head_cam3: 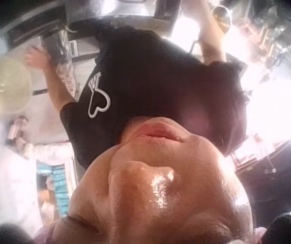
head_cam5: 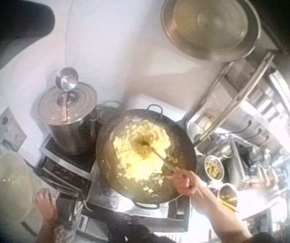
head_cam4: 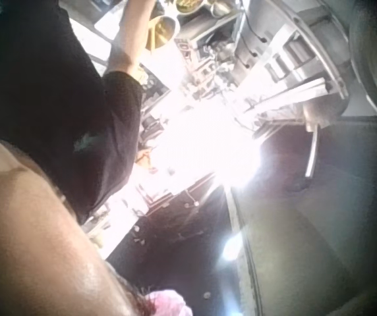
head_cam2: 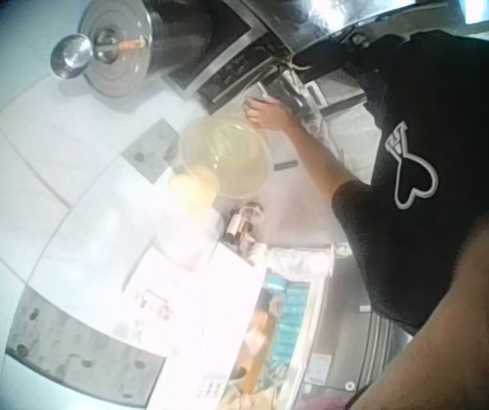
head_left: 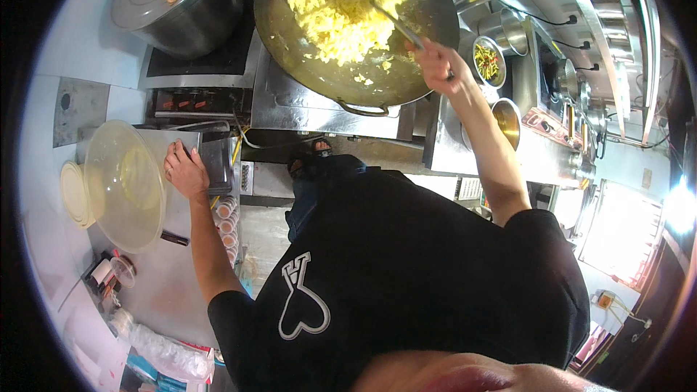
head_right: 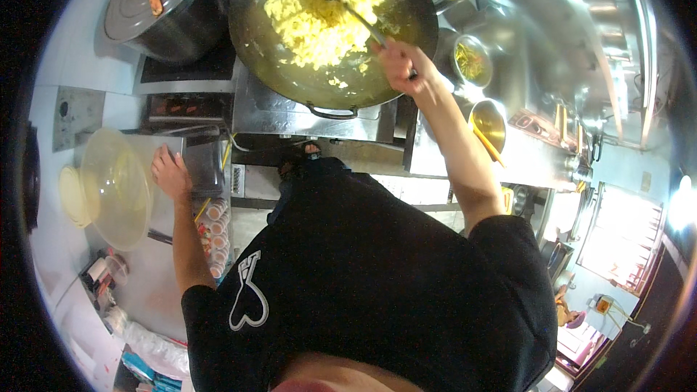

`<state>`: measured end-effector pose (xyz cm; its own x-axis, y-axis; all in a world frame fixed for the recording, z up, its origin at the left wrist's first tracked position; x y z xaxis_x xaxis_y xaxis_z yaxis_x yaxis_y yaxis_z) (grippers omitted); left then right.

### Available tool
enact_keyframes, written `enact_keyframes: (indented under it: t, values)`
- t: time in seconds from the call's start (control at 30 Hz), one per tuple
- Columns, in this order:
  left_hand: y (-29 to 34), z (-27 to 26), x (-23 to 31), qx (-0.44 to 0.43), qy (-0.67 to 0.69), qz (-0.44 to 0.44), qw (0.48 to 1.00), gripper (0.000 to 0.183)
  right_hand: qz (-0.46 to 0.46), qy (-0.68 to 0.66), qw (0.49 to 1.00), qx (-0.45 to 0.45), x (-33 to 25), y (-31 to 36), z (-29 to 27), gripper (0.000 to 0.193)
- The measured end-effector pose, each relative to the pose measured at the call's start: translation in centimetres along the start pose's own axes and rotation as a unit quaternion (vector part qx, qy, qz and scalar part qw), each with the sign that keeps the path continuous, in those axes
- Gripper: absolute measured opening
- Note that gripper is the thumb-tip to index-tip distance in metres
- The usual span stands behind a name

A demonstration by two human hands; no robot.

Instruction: The person stirs and scrambles a large quantity of beaten eggs in a wok using a spatula. The eggs are continuously mixed over heat until they form a solid mass.

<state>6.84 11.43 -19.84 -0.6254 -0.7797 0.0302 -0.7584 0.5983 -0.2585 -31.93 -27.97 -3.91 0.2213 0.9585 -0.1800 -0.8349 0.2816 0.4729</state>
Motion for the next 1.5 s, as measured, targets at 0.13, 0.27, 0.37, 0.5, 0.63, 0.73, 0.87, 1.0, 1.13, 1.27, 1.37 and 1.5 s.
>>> enact_keyframes:
  t: [0.13, 0.27, 0.37, 0.5, 0.63, 0.73, 0.87, 1.0, 1.13, 1.27, 1.37, 1.5]
  values:
    - [0.2, -0.4, 0.2, 0.007, -0.005, -0.003, 1.0, 0.044, 0.034, 0.112, 0.968, 0.223, 3.9, 5.9, 3.2, 0.026]
    - [0.1, -0.3, -0.1, 0.006, 0.004, -0.005, 1.0, 0.043, 0.057, 0.113, 0.942, 0.312, 7.2, 5.9, 2.4, 0.018]
    - [0.7, -0.1, -0.4, -0.009, 0.007, -0.017, 1.0, 0.044, 0.022, 0.27, 0.915, 0.299, 4.5, 0.5, -0.7, 0.013]
    - [-0.9, 0.7, 1.6, 0.008, 0.046, 0.012, 0.999, 0.044, -0.19, 0.467, 0.841, 0.198, -2.6, -9.3, -12.4, 0.012]
    - [0.1, -0.1, -0.1, -0.004, 0.004, -0.015, 1.0, 0.044, -0.075, 0.904, 0.331, 0.261, 5.0, -5.6, 2.6, 0.02]
    - [0.4, 0.0, -0.3, -0.002, 0.024, -0.019, 1.0, 0.043, -0.045, 0.953, 0.22, 0.203, 6.5, 0.1, 4.8, 0.033]
    - [0.5, 0.0, -0.7, 0.011, 0.023, -0.014, 1.0, 0.044, 0.057, 0.861, 0.447, 0.235, 4.0, 5.8, 5.2, 0.015]
    - [0.3, 0.0, 0.0, -0.001, 0.025, -0.019, 1.0, 0.044, 0.161, 0.618, 0.72, 0.273, 4.2, 7.3, 6.0, 0.027]
    - [0.2, -0.2, -0.2, -0.008, 0.0, -0.021, 1.0, 0.044, 0.088, 0.576, 0.778, 0.235, 6.2, -1.4, 4.6, 0.03]
    - [0.1, -0.2, -0.2, -0.006, -0.001, -0.004, 1.0, 0.044, -0.073, 0.296, 0.927, 0.22, 2.1, -10.2, 0.9, 0.023]
    - [0.1, 0.1, -0.2, -0.002, -0.002, -0.009, 1.0, 0.044, -0.072, -0.007, 0.985, 0.154, 0.6, -7.6, 2.0, 0.014]
    - [0.4, 0.1, 0.0, -0.009, 0.011, -0.014, 1.0, 0.045, -0.041, 0.038, 0.993, 0.105, 3.1, 1.2, 1.3, 0.023]
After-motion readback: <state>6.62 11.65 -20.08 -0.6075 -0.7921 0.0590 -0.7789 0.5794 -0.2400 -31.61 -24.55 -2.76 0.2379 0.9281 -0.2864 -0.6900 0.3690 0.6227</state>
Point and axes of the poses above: each hand's wrist, its own y-axis away from the middle knuckle, its own z-axis out of the palm, x = y × z, the point moved 2 cm from there along -y, towards the middle knuckle, and after that the axes turned 4 degrees about -z, right-handed, at the moved point
